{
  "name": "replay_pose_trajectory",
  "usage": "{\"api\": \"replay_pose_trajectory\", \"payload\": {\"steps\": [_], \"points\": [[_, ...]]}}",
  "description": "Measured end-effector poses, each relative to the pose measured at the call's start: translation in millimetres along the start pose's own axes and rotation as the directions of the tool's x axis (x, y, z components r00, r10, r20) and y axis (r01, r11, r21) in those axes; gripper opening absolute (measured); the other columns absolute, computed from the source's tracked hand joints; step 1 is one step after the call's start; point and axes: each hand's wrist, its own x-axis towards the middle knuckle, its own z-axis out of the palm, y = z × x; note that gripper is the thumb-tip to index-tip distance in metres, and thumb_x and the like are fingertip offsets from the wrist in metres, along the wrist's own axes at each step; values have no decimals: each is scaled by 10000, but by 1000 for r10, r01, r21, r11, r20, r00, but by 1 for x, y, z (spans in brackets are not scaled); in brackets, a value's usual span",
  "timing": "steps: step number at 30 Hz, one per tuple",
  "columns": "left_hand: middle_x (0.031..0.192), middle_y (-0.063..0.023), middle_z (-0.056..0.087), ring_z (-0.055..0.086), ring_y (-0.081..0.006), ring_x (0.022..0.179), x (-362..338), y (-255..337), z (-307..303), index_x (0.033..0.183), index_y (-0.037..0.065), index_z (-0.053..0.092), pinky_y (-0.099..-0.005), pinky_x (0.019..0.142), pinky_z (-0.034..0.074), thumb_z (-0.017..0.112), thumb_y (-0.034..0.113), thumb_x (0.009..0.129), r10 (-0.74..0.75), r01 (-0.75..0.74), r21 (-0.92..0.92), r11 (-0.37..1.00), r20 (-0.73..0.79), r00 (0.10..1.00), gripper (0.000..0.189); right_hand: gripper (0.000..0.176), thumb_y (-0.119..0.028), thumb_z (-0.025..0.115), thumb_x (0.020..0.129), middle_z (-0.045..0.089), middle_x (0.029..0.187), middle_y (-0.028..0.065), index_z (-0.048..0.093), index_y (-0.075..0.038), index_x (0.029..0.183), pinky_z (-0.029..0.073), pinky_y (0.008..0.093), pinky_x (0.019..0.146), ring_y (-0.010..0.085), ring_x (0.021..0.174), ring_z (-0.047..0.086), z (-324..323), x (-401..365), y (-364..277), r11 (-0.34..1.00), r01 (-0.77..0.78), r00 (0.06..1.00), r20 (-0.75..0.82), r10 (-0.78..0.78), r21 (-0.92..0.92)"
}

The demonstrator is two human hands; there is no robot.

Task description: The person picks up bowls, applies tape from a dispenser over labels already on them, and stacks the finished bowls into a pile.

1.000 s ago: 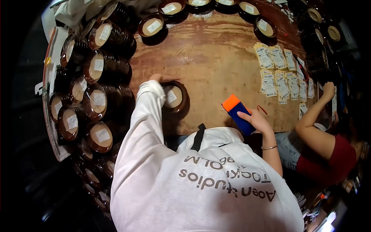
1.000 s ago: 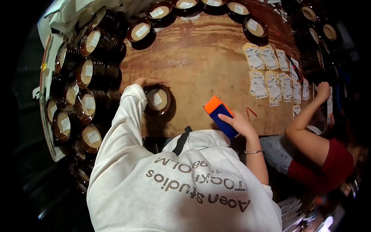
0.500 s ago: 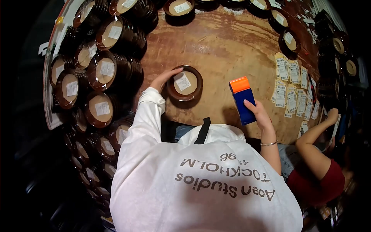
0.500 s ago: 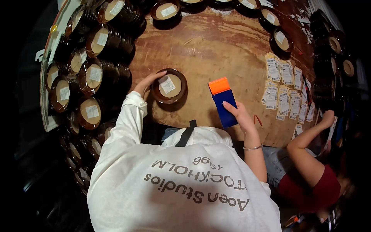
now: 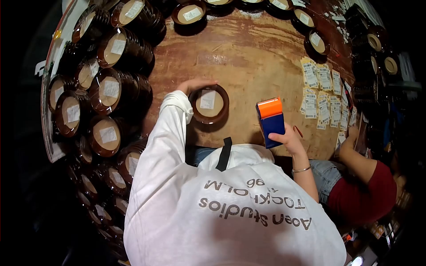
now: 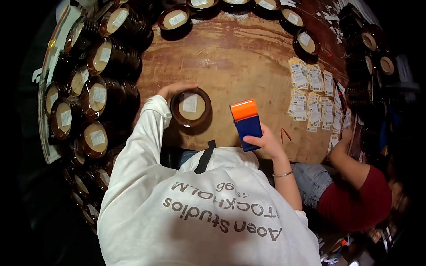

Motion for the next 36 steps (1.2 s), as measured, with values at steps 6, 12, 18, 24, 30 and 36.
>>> {"api": "replay_pose_trajectory", "payload": {"steps": [6,12,18,24,30,36], "points": [[889,-68,609,545,-160,788,28,-12,23,901,6,630,-259,704,419,651,455,675,85,-91,463,882,34,996,503,489,-92,704,654,543,963,6,478,-21,1081,412,238,775,79,852,501,22,6,-16,1000,-8,994,113,5,24],[941,-83,583,538,-136,850,-20,22,56,986,-23,559,-248,744,423,527,233,818,586,-541,228,810,-283,759,308,488,-107,703,654,541,967,1,481,-24,1081,411,233,772,76,855,498,27,17,-22,1000,-18,987,161,22,-26],[776,-41,591,545,-104,709,-97,15,119,925,-19,579,-223,663,438,594,105,766,611,-606,109,788,-250,751,202,462,-144,701,648,557,919,29,494,-20,1043,450,242,707,109,783,552,32,26,-23,996,-33,964,260,54,-82],[684,-79,600,547,-109,570,-114,-27,128,794,-60,590,-213,542,451,575,58,772,479,-614,-124,779,-514,712,122,473,-135,687,660,559,907,33,482,-9,1068,447,242,712,107,800,550,44,28,-21,969,-97,900,395,183,-229],[683,-89,613,574,-120,557,-147,-51,113,817,-51,600,-229,539,481,587,92,770,438,-714,-251,654,-643,628,151,525,-194,694,659,558,918,24,483,10,1095,408,224,748,88,817,499,54,17,-46,907,-80,841,461,285,-414],[643,-61,598,549,-95,528,-154,-52,21,785,-27,612,-211,492,450,622,149,753,329,-768,-87,634,-869,370,178,517,-204,712,622,559,863,10,512,25,1041,404,220,716,81,771,484,26,-3,-70,776,-62,827,403,392,-628]]}}
